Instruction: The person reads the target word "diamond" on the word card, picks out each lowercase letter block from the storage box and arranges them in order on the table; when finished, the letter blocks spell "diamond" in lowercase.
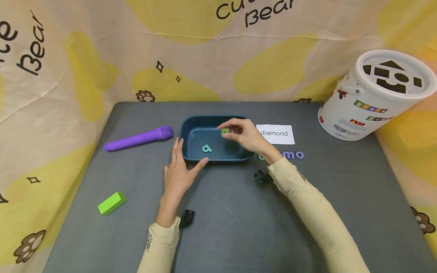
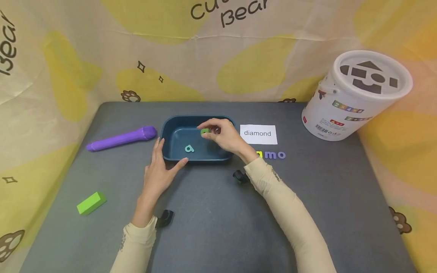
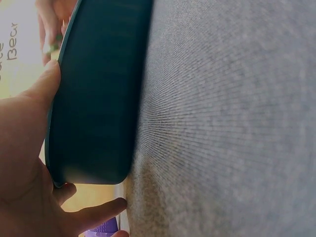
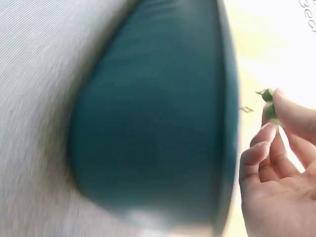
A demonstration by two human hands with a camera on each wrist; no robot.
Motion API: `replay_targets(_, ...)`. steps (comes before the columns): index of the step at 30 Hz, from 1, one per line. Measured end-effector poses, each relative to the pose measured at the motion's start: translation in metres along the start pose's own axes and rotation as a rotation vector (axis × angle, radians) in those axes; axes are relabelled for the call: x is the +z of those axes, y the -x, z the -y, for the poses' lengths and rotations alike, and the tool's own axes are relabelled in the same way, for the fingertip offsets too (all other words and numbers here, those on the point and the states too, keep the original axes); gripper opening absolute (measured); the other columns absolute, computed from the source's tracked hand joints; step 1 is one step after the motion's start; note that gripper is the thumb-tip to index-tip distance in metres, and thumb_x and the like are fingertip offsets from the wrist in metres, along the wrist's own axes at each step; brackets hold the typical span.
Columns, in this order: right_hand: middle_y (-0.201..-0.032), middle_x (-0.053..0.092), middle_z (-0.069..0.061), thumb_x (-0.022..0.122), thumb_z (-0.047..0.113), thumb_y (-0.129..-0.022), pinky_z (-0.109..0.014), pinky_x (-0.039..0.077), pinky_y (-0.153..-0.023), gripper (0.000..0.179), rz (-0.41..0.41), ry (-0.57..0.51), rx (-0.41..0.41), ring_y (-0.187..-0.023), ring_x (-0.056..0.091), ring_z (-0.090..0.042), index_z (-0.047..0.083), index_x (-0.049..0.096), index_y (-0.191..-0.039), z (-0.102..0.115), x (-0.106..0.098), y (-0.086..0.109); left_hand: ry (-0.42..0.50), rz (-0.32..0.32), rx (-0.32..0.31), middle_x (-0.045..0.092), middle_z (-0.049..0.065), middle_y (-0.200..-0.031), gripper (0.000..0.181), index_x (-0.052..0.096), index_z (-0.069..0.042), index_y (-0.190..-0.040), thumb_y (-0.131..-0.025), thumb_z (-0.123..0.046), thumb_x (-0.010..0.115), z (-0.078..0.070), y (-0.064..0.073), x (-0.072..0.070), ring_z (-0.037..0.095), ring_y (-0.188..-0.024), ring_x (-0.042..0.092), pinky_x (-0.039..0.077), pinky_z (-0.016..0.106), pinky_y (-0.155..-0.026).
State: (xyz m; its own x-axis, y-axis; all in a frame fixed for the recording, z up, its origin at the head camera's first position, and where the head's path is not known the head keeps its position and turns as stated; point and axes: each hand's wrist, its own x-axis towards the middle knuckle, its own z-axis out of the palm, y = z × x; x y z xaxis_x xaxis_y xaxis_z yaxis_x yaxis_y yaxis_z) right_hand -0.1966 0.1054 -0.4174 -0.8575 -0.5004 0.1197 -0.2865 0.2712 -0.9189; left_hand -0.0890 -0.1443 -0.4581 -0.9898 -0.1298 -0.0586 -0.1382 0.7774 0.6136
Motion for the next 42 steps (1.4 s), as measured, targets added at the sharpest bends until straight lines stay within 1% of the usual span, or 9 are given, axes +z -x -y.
replay_targets(8,-0.112,0.067,-0.012,0.065,0.010,-0.106,-0.035,0.053,-0.081,0.024,-0.048,-0.014,0.065,-0.093,0.060,-0.037,0.001,0.074,-0.126,-0.001,-0.037,0.033,0.004,0.003,-0.010,0.004,-0.003,-0.181,0.114,0.006,-0.029,-0.172,-0.089,-0.077,0.068,0.000,0.001,0.000,0.048,-0.139,0.056,0.033,0.062,-0.104)
replay_targets(13,-0.094,0.063,-0.016,0.060,0.007,-0.108,-0.028,0.050,-0.074,0.025,-0.134,-0.018,0.070,-0.082,0.058,-0.026,-0.001,0.073,-0.127,-0.010,-0.068,0.055,-0.008,0.002,-0.009,0.004,-0.003,-0.181,0.115,0.005,-0.029,-0.172,-0.088,-0.077,0.068,0.000,0.001,0.001,0.050,-0.136,0.058,0.035,0.060,-0.101)
replay_targets(18,-0.101,0.065,-0.004,0.059,0.011,-0.109,-0.025,0.048,-0.075,0.027,-0.228,0.006,0.139,-0.083,0.057,-0.017,0.002,0.072,-0.131,-0.016,-0.095,0.079,-0.007,0.002,-0.010,0.004,-0.003,-0.181,0.115,0.005,-0.029,-0.172,-0.088,-0.077,0.068,0.000,0.001,0.001,0.050,-0.137,0.057,0.034,0.062,-0.104)
replay_targets(20,-0.102,0.066,0.003,0.065,0.015,-0.107,-0.024,0.046,-0.073,0.027,-0.263,0.035,0.182,-0.084,0.057,-0.014,0.004,0.073,-0.130,-0.020,-0.101,0.088,-0.005,0.002,-0.011,0.004,-0.003,-0.181,0.115,0.005,-0.030,-0.172,-0.089,-0.077,0.068,0.000,0.001,0.000,0.050,-0.138,0.056,0.034,0.063,-0.105)
replay_targets(26,-0.086,0.060,0.004,0.078,0.019,-0.099,-0.026,0.037,-0.063,0.026,-0.343,0.179,0.242,-0.071,0.046,-0.012,0.008,0.077,-0.122,-0.036,-0.113,0.108,-0.001,0.002,-0.010,0.004,-0.003,-0.181,0.115,0.005,-0.030,-0.172,-0.088,-0.077,0.068,-0.001,0.001,0.000,0.050,-0.139,0.055,0.032,0.066,-0.108)
replay_targets(30,-0.111,0.076,0.006,0.070,0.017,-0.104,-0.019,0.042,-0.072,0.031,-0.312,0.231,0.264,-0.084,0.057,-0.003,0.005,0.068,-0.132,-0.043,-0.124,0.121,0.006,0.004,-0.008,0.004,-0.003,-0.181,0.114,0.005,-0.031,-0.172,-0.089,-0.077,0.068,-0.001,0.001,0.001,0.048,-0.142,0.053,0.030,0.067,-0.110)
replay_targets(33,-0.123,0.076,0.003,0.066,0.014,-0.106,-0.016,0.046,-0.076,0.027,-0.309,0.255,0.284,-0.091,0.062,0.000,0.004,0.067,-0.131,-0.047,-0.132,0.131,0.008,0.006,-0.007,0.003,-0.003,-0.181,0.114,0.004,-0.031,-0.172,-0.089,-0.077,0.067,0.000,0.001,0.001,0.045,-0.144,0.052,0.031,0.066,-0.109)
replay_targets(38,-0.106,0.067,-0.005,0.069,0.011,-0.104,-0.015,0.049,-0.069,0.022,-0.356,0.352,0.266,-0.080,0.063,0.006,0.002,0.078,-0.122,-0.057,-0.141,0.148,0.004,0.004,-0.008,0.003,-0.003,-0.181,0.114,0.004,-0.031,-0.172,-0.089,-0.077,0.067,0.000,0.001,0.001,0.043,-0.145,0.051,0.031,0.066,-0.108)
replay_targets(42,-0.098,0.076,-0.012,0.078,0.012,-0.098,-0.015,0.046,-0.062,0.020,-0.383,0.442,0.271,-0.075,0.060,0.010,0.003,0.081,-0.115,-0.063,-0.144,0.159,0.010,0.002,-0.006,0.004,-0.002,-0.181,0.113,0.006,-0.029,-0.172,-0.089,-0.076,0.068,-0.001,0.001,0.001,0.041,-0.147,0.050,0.031,0.067,-0.109)
